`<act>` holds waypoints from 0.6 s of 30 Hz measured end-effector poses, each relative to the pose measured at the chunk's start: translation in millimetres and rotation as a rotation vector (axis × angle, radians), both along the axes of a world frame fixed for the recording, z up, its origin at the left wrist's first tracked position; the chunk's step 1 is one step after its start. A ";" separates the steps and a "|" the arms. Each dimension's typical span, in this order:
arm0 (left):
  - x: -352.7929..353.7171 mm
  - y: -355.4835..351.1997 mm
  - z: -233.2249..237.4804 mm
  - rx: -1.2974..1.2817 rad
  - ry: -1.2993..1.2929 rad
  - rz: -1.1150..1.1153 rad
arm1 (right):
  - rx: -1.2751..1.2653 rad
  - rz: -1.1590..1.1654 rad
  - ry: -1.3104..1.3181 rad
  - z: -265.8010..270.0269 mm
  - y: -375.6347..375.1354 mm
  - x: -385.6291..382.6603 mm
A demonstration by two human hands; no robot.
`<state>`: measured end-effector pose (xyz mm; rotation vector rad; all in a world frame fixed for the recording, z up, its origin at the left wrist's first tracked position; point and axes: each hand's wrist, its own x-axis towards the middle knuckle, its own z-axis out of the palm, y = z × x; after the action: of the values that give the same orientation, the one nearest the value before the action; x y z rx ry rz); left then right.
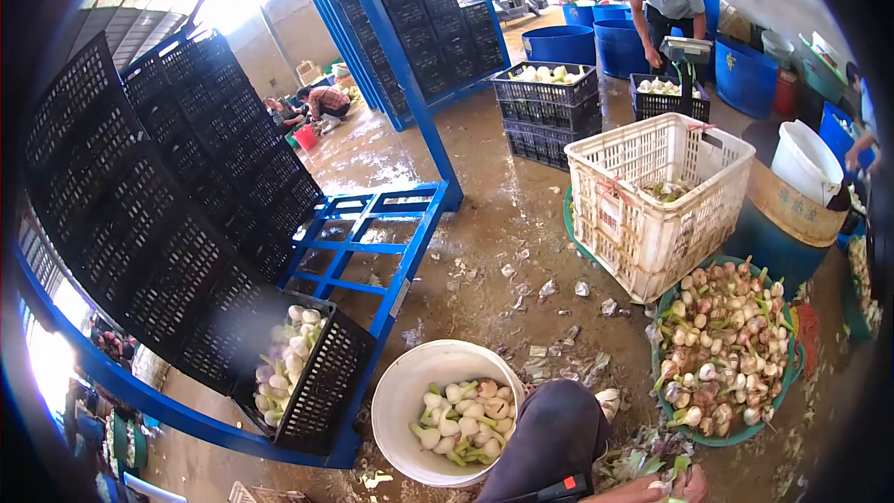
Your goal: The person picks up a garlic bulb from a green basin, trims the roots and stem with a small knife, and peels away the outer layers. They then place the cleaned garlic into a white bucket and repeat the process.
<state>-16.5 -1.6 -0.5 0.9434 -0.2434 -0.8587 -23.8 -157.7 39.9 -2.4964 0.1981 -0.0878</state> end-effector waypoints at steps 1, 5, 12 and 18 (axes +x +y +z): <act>0.1 0.5 5.6 0.050 0.006 0.069 | -0.060 -0.050 0.045 7.3 7.3 3.5; 2.3 -0.6 -1.3 0.149 0.021 0.270 | 0.498 -0.111 -0.032 11.6 4.5 -10.3; 3.3 -11.3 2.0 0.128 -0.400 0.508 | 0.883 -0.259 -0.025 -21.7 -3.4 -22.2; 11.1 0.5 40.9 -0.031 0.101 0.403 | 1.184 -0.302 -0.002 9.2 15.1 -19.8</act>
<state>-5.5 -1.0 40.4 0.8781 0.0226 -0.5266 -43.7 -142.6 49.2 -1.2773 0.4630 -0.0666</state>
